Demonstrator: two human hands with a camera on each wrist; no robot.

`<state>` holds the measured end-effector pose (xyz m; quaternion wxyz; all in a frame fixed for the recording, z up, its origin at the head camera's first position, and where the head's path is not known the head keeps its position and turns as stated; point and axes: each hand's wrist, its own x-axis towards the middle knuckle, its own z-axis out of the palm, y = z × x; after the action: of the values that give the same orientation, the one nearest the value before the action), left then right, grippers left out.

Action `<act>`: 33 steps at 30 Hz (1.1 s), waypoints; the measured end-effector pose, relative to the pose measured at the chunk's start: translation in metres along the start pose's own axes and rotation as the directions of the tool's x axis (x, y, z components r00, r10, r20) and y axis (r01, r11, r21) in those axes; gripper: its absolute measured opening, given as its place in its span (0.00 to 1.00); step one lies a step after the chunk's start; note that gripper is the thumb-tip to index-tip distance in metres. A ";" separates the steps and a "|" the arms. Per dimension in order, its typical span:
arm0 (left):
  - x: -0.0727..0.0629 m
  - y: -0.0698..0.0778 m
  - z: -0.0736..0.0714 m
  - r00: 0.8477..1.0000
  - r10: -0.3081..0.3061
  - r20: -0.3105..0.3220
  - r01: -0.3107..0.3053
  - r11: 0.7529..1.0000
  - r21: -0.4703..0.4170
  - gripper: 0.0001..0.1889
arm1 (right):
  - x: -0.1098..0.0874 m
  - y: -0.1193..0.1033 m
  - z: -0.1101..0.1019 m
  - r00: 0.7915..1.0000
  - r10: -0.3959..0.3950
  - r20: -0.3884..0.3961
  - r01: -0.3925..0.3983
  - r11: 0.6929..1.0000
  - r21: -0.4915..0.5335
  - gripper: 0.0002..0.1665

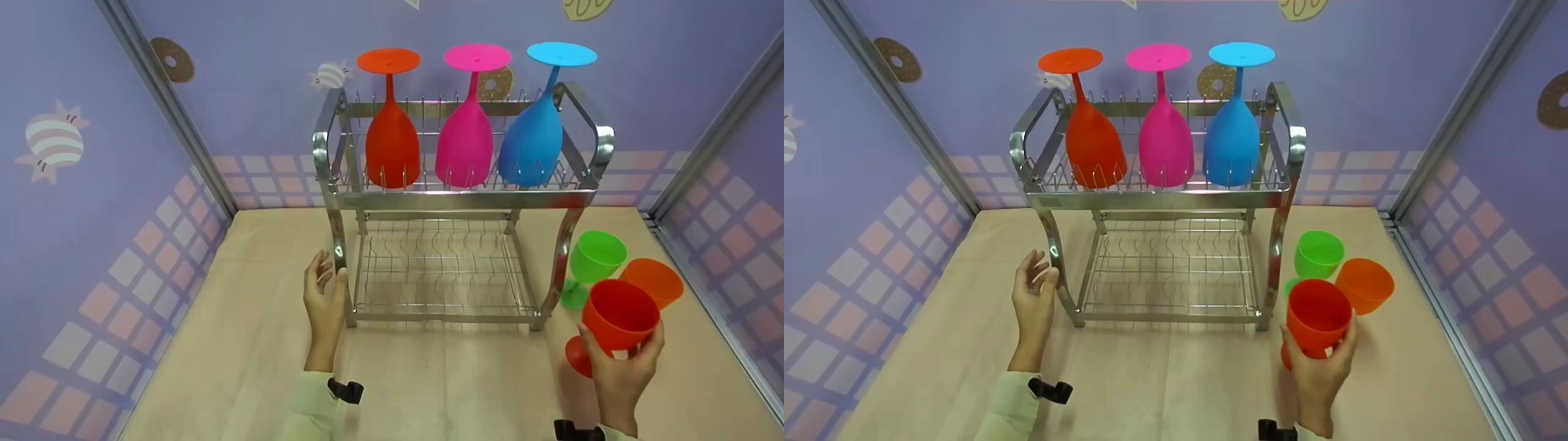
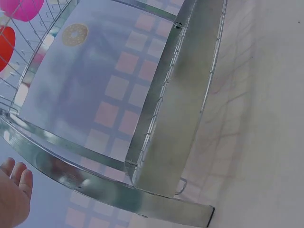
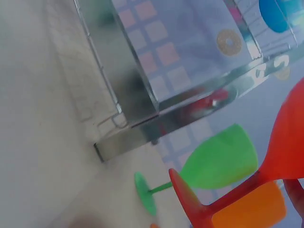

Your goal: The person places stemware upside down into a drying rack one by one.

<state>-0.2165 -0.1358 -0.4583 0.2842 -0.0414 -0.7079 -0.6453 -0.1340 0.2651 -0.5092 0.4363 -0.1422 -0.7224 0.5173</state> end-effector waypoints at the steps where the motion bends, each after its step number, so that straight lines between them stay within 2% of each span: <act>1: -0.001 0.001 0.000 1.000 0.015 0.016 -0.015 1.000 -0.003 0.29 | 0.000 -0.003 0.002 0.999 -0.048 0.022 0.048 0.999 0.000 0.58; 3: -0.001 -0.006 0.001 0.998 0.053 0.042 -0.053 0.999 -0.005 0.31 | 0.002 -0.010 0.006 0.988 -0.144 0.059 0.142 0.989 0.028 0.58; 4: -0.002 -0.005 0.002 0.996 0.064 0.056 -0.064 0.998 -0.005 0.32 | 0.003 -0.013 0.009 0.979 -0.190 0.078 0.188 0.982 0.035 0.58; 7: -0.002 -0.010 0.005 0.990 0.077 0.116 -0.080 0.997 0.015 0.35 | 0.008 -0.021 0.015 0.943 -0.309 0.124 0.303 0.951 0.068 0.59; 10: -0.004 -0.009 0.008 0.978 0.069 0.197 -0.076 0.997 0.028 0.38 | 0.010 -0.030 0.020 0.905 -0.391 0.168 0.383 0.920 0.079 0.60; 14: -0.004 -0.010 0.011 0.954 0.051 0.295 -0.063 0.998 0.029 0.41 | 0.012 -0.043 0.029 0.857 -0.448 0.253 0.447 0.892 0.067 0.61; 17: -0.006 -0.005 0.014 0.928 0.051 0.368 -0.072 0.996 0.043 0.43 | 0.012 -0.052 0.036 0.808 -0.484 0.335 0.492 0.868 0.065 0.63; 21: -0.008 0.003 0.019 0.886 0.074 0.457 -0.123 0.989 0.079 0.45 | 0.012 -0.059 0.047 0.742 -0.521 0.422 0.544 0.836 0.073 0.62; 25: -0.011 0.010 0.025 0.857 0.086 0.508 -0.170 0.978 0.122 0.47 | 0.010 -0.063 0.056 0.685 -0.541 0.487 0.590 0.805 0.065 0.61; 30: -0.015 0.018 0.034 0.822 0.099 0.560 -0.218 0.964 0.150 0.50 | 0.008 -0.070 0.067 0.575 -0.580 0.577 0.665 0.742 0.083 0.60; 33: -0.019 0.023 0.040 0.790 0.115 0.602 -0.247 0.959 0.141 0.52 | 0.007 -0.075 0.071 0.502 -0.588 0.634 0.705 0.703 0.094 0.60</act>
<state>-0.2052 -0.0893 -0.4468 0.1146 -0.2764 -0.8181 -0.4911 -0.1751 0.1938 -0.4462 0.3199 0.2799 -0.8656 0.2647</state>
